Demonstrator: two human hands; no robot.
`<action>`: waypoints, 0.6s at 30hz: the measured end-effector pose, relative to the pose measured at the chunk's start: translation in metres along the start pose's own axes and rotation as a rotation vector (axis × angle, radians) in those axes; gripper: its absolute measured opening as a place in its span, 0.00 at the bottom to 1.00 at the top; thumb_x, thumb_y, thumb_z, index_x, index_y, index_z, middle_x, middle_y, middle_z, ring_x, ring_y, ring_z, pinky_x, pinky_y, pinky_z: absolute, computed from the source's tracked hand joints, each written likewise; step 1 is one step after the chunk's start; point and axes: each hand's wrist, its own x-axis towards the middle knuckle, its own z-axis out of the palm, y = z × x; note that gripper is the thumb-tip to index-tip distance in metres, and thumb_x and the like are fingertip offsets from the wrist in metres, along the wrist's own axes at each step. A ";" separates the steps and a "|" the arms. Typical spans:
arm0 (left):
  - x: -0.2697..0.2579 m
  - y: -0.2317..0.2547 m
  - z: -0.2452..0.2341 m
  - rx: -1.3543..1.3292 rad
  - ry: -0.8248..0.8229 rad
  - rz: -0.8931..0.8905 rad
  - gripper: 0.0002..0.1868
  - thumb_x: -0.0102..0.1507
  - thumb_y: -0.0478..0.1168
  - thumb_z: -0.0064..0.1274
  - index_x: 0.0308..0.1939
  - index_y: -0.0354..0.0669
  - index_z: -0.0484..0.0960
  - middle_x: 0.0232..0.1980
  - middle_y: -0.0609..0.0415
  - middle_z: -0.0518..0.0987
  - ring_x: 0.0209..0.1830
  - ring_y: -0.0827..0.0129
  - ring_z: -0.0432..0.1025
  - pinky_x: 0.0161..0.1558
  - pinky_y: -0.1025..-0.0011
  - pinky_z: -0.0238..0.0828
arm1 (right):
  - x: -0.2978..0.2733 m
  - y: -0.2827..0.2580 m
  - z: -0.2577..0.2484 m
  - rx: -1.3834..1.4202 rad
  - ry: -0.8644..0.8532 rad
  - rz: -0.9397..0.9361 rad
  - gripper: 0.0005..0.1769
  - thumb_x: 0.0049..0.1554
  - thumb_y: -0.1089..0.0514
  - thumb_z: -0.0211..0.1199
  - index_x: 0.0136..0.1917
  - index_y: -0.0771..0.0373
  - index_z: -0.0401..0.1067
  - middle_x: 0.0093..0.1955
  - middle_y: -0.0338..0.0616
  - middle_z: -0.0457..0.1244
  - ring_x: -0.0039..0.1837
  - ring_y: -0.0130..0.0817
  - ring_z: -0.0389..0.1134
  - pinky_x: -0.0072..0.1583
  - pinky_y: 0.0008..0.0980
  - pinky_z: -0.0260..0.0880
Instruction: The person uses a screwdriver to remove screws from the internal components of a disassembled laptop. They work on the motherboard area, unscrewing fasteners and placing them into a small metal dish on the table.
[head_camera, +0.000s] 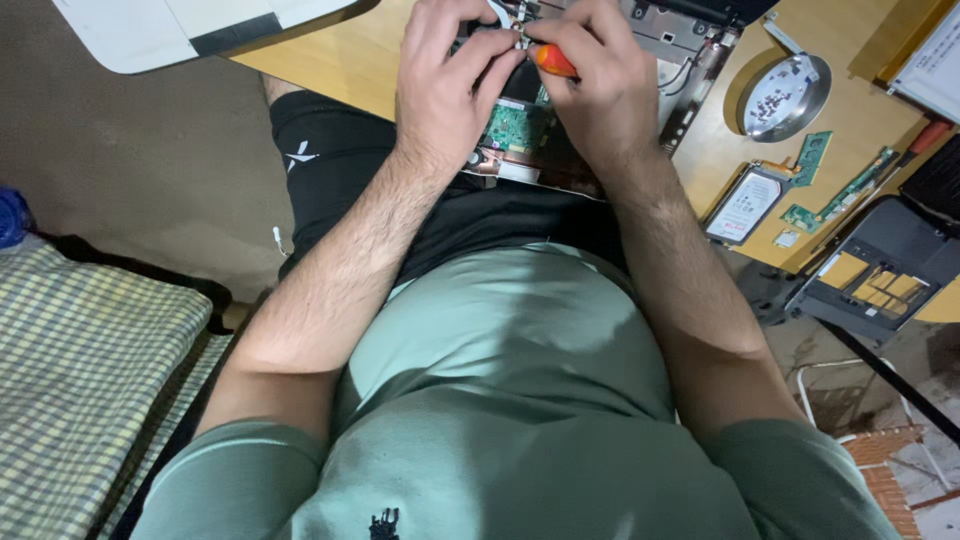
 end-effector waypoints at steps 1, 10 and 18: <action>0.000 0.000 0.001 -0.012 0.009 0.000 0.07 0.78 0.30 0.77 0.52 0.35 0.91 0.58 0.46 0.78 0.58 0.48 0.75 0.59 0.50 0.77 | 0.000 0.000 -0.001 -0.056 -0.003 -0.032 0.13 0.74 0.69 0.83 0.69 0.63 0.92 0.61 0.44 0.68 0.60 0.42 0.75 0.49 0.43 0.80; 0.001 0.004 -0.004 -0.032 -0.005 -0.008 0.03 0.79 0.30 0.68 0.53 0.32 0.92 0.59 0.43 0.80 0.59 0.44 0.76 0.60 0.46 0.78 | 0.005 -0.010 -0.002 0.098 0.005 0.062 0.11 0.71 0.76 0.78 0.64 0.68 0.87 0.61 0.51 0.67 0.59 0.49 0.73 0.56 0.46 0.76; -0.003 0.001 -0.003 -0.019 -0.034 -0.017 0.03 0.80 0.30 0.69 0.55 0.31 0.94 0.61 0.42 0.81 0.61 0.44 0.77 0.60 0.47 0.79 | 0.003 -0.006 0.004 0.224 -0.033 0.136 0.10 0.73 0.74 0.78 0.64 0.67 0.85 0.62 0.53 0.70 0.63 0.51 0.72 0.63 0.45 0.72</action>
